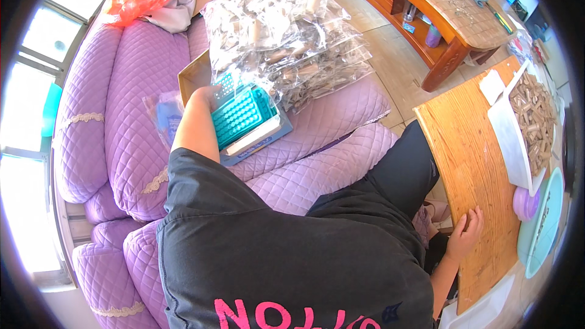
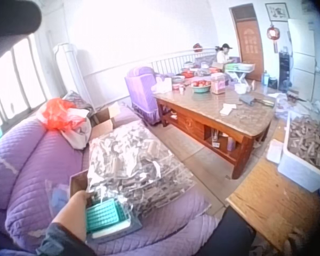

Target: The person sorts small cylindrical parts by hand, transferring them from a white bin into a clear plastic bag.

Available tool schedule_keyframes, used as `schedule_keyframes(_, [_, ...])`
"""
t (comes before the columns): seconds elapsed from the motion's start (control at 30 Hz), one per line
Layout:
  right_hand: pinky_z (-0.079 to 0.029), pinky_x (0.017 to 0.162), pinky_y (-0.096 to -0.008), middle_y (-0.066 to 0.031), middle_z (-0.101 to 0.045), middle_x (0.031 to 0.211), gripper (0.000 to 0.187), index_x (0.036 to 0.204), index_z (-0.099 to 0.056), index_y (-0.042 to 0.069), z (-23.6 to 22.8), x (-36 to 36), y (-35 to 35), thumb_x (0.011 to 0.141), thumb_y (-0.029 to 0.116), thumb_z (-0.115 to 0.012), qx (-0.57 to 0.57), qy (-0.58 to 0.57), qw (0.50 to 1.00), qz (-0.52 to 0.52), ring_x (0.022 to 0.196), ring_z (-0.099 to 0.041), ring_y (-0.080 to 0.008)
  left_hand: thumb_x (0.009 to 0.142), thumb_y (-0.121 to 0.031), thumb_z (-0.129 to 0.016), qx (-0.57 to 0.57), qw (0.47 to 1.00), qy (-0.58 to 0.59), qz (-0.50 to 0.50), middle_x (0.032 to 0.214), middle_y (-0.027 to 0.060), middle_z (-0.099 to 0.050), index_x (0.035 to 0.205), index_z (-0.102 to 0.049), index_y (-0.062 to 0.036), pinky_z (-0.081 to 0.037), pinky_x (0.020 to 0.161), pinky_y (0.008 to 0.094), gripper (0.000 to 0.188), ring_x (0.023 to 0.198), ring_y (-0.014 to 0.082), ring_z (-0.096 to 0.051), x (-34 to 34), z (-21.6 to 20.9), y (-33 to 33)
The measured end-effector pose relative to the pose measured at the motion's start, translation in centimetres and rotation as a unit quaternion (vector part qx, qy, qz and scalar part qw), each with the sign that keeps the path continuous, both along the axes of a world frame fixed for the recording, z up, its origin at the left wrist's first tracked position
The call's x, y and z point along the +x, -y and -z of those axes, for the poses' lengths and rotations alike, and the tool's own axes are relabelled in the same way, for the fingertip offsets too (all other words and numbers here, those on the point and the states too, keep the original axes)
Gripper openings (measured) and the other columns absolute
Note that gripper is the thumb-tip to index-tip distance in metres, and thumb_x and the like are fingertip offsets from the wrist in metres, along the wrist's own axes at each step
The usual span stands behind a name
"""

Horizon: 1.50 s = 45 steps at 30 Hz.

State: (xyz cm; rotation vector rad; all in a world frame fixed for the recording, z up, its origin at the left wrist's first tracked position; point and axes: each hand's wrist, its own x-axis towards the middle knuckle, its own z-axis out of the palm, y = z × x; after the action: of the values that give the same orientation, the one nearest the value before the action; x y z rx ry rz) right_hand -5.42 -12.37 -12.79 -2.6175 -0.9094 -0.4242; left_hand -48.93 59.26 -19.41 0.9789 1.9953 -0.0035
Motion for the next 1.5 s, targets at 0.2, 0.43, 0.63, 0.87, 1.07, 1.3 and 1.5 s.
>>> schedule_keyframes(0.2, [-0.037, 0.096, -0.0432, -0.0189, -0.053, 0.119, 0.025, 0.102, -0.056, -0.003, 0.3, 0.2, -0.7, 0.088, 0.016, -0.048, 0.006, -0.005, 1.0, -0.008, 0.112, -0.047, -0.0363, 0.078, -0.068, -0.046, -0.009, 0.997, 0.016, 0.069, 0.127, 0.0333, -0.041, 0.129, -0.039, 0.0011, -0.033, 0.096, 0.0447, 0.086, 0.12, 0.0377, -0.039, -2.7, 2.4, -1.4])
schedule_keyframes(0.43, [-0.037, 0.096, -0.0435, -0.018, -0.053, 0.119, 0.025, 0.102, -0.056, -0.003, 0.0, -0.1, 0.2, 0.088, 0.016, -0.048, -0.005, 0.008, 1.0, 0.001, 0.113, -0.047, -0.0362, 0.07, -0.032, -0.078, 0.019, 0.989, 0.086, -0.122, 0.06, -0.0002, -0.057, 0.069, -0.056, -0.0123, -0.043, 0.048, 0.0304, 0.03, 0.051, 0.016, -0.053, 1.3, 0.1, 1.0])
schedule_keyframes(0.63, [-0.037, 0.096, -0.0427, -0.0177, -0.053, 0.119, 0.024, 0.101, -0.057, -0.003, 0.5, 0.4, -0.8, 0.088, 0.016, -0.048, 0.004, 0.005, 1.0, -0.013, 0.113, -0.047, -0.0359, 0.075, -0.066, -0.055, 0.012, 0.997, 0.049, 0.054, 0.115, 0.0314, -0.052, 0.117, -0.052, 0.0029, -0.04, 0.087, 0.0467, 0.08, 0.106, 0.0388, -0.051, -5.0, 3.6, -3.7])
schedule_keyframes(0.87, [-0.037, 0.096, -0.0426, -0.018, -0.053, 0.119, 0.024, 0.101, -0.057, -0.003, 0.1, 0.0, -0.3, 0.088, 0.015, -0.049, 0.0, 0.001, 1.0, 0.003, 0.113, -0.047, -0.0357, 0.077, -0.061, -0.057, 0.017, 0.998, 0.039, 0.041, 0.109, 0.0247, -0.058, 0.113, -0.054, 0.0013, -0.042, 0.081, 0.0428, 0.072, 0.098, 0.0342, -0.055, -0.3, 0.3, 0.4])
schedule_keyframes(1.07, [-0.037, 0.096, -0.0429, -0.0178, -0.053, 0.119, 0.024, 0.102, -0.056, -0.003, 0.4, 0.3, -0.4, 0.088, 0.015, -0.049, -0.001, 0.004, 1.0, -0.004, 0.113, -0.047, -0.0357, 0.071, -0.039, -0.075, 0.06, 0.978, 0.164, -0.115, 0.053, 0.0005, -0.053, 0.061, -0.052, -0.0155, -0.027, 0.039, 0.0288, 0.034, 0.04, 0.0143, -0.039, 0.7, -2.1, 2.6])
schedule_keyframes(1.3, [-0.036, 0.096, -0.0436, -0.0173, -0.053, 0.12, 0.024, 0.102, -0.056, -0.003, 0.5, 0.3, -0.1, 0.088, 0.016, -0.048, -0.004, 0.008, 1.0, -0.004, 0.114, -0.046, -0.036, 0.074, -0.026, -0.075, 0.007, 0.938, 0.311, -0.154, 0.072, 0.0062, -0.065, 0.075, -0.061, -0.0096, -0.049, 0.054, 0.0349, 0.021, 0.061, 0.0197, -0.061, 3.4, -7.1, 6.2])
schedule_keyframes(1.5, [-0.036, 0.096, -0.0434, -0.0172, -0.053, 0.119, 0.024, 0.102, -0.056, -0.003, 0.4, 0.3, -0.2, 0.088, 0.015, -0.048, -0.002, 0.006, 1.0, -0.002, 0.114, -0.046, -0.0358, 0.075, -0.021, -0.073, 0.043, 0.927, 0.33, -0.172, 0.084, 0.0096, -0.066, 0.087, -0.061, -0.0041, -0.053, 0.071, 0.0421, 0.024, 0.075, 0.0254, -0.064, 3.6, -7.2, 6.3])
